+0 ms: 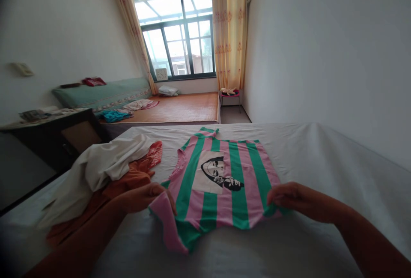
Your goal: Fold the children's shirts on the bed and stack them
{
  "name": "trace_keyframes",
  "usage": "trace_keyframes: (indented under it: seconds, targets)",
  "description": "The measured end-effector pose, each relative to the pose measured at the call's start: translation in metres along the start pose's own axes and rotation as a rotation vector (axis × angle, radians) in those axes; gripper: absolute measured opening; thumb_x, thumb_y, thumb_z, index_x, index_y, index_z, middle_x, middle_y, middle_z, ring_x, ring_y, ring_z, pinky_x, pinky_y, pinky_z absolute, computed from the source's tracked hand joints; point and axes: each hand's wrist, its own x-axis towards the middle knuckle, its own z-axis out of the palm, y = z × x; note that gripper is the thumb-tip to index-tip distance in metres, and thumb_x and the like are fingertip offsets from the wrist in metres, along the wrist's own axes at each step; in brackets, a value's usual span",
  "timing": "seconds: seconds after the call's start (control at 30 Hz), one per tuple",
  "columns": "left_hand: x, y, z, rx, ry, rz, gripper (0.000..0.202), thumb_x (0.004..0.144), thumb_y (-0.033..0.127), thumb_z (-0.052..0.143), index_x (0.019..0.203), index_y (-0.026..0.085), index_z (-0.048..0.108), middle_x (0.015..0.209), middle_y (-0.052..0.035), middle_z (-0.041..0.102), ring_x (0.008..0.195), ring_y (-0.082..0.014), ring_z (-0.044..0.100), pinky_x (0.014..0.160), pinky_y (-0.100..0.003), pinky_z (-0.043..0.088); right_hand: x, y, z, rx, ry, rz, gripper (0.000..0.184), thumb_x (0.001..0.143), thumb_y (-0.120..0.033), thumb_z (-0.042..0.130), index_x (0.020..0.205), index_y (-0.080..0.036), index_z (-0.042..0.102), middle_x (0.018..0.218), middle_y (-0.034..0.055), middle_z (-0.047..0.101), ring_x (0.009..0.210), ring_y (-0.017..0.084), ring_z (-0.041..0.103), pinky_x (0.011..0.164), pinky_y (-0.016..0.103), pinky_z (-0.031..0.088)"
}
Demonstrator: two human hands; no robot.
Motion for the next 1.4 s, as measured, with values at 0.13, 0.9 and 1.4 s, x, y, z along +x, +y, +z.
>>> trace_keyframes:
  seconds: [0.13, 0.9, 1.4]
  targets:
    - [0.032, -0.013, -0.022, -0.338, 0.508, -0.017, 0.042, 0.077, 0.046, 0.068, 0.099, 0.011, 0.070, 0.078, -0.0086, 0.072, 0.060, -0.0147, 0.064, 0.053, -0.020, 0.049, 0.025, 0.020, 0.006, 0.229, 0.296, 0.112, 0.045, 0.081, -0.059, 0.055, 0.104, -0.022, 0.066, 0.093, 0.0055, 0.069, 0.082, 0.021, 0.063, 0.069, 0.027, 0.052]
    - [0.057, -0.061, -0.054, 0.347, 0.618, 0.102, 0.060, 0.078, 0.044, 0.064, 0.131, 0.018, 0.054, 0.129, -0.0087, 0.058, 0.120, -0.0286, 0.052, 0.103, -0.040, 0.040, 0.038, 0.054, 0.012, -0.196, 0.487, 0.013, 0.045, 0.087, -0.050, 0.048, 0.123, -0.025, 0.057, 0.124, 0.0054, 0.063, 0.112, 0.025, 0.058, 0.097, 0.036, 0.045]
    - [0.062, -0.064, -0.049, 0.520, 0.608, 0.079, 0.042, 0.084, 0.039, 0.054, 0.120, 0.020, 0.063, 0.120, -0.0083, 0.064, 0.113, -0.0253, 0.056, 0.102, -0.037, 0.039, 0.040, 0.057, 0.016, -0.279, 0.546, 0.004, 0.040, 0.086, -0.046, 0.050, 0.119, -0.026, 0.060, 0.121, 0.0042, 0.065, 0.110, 0.027, 0.060, 0.095, 0.038, 0.047]
